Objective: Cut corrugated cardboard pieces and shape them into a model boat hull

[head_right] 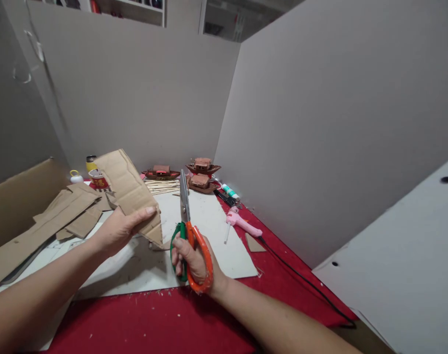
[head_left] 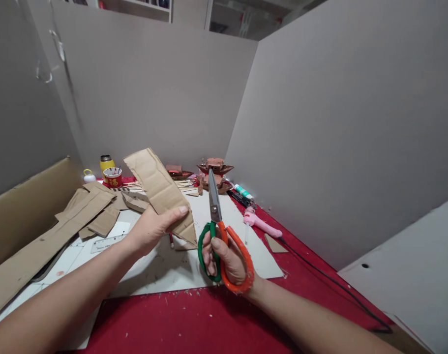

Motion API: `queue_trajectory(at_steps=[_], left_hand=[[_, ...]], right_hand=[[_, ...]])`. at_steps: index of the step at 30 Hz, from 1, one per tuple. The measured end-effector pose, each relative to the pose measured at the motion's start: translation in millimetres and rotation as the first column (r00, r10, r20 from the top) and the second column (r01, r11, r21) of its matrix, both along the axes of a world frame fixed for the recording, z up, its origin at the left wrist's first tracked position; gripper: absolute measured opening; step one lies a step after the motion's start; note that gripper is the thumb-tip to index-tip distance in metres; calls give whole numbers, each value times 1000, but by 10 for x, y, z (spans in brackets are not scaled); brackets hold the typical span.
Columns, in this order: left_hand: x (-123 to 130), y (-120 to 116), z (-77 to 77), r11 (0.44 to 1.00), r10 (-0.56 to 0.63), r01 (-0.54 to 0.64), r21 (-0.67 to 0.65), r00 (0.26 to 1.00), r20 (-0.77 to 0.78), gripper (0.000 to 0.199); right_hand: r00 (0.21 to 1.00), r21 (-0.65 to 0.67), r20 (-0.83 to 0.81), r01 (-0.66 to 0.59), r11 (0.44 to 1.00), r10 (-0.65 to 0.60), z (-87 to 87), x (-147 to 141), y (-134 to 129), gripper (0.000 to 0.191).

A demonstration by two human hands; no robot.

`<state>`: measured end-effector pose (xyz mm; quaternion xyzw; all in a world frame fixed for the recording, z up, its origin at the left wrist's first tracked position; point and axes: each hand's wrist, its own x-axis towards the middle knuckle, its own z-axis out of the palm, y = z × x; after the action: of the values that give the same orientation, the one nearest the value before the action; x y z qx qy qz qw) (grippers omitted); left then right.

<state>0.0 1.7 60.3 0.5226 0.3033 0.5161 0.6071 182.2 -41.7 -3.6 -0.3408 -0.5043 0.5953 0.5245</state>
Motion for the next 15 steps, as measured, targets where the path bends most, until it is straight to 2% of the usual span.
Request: queue_trajectory(at_steps=[3, 8, 13, 15], left_hand=[[66, -92, -34, 1000, -10, 10, -2, 996, -93, 35], [165, -254, -23, 965, -255, 245, -95, 961, -109, 30], [193, -288, -56, 980, -174, 160, -118, 977, -123, 32], [174, -279, -51, 979, -192, 177, -105, 968, -159, 31]], right_hand=[[998, -11, 12, -66, 998, 66, 31, -13, -76, 44], [996, -28, 13, -90, 995, 91, 26, -20, -157, 36], [996, -24, -20, -89, 996, 88, 77, -9, -153, 36], [998, -12, -9, -67, 998, 67, 135, -5, -163, 34]])
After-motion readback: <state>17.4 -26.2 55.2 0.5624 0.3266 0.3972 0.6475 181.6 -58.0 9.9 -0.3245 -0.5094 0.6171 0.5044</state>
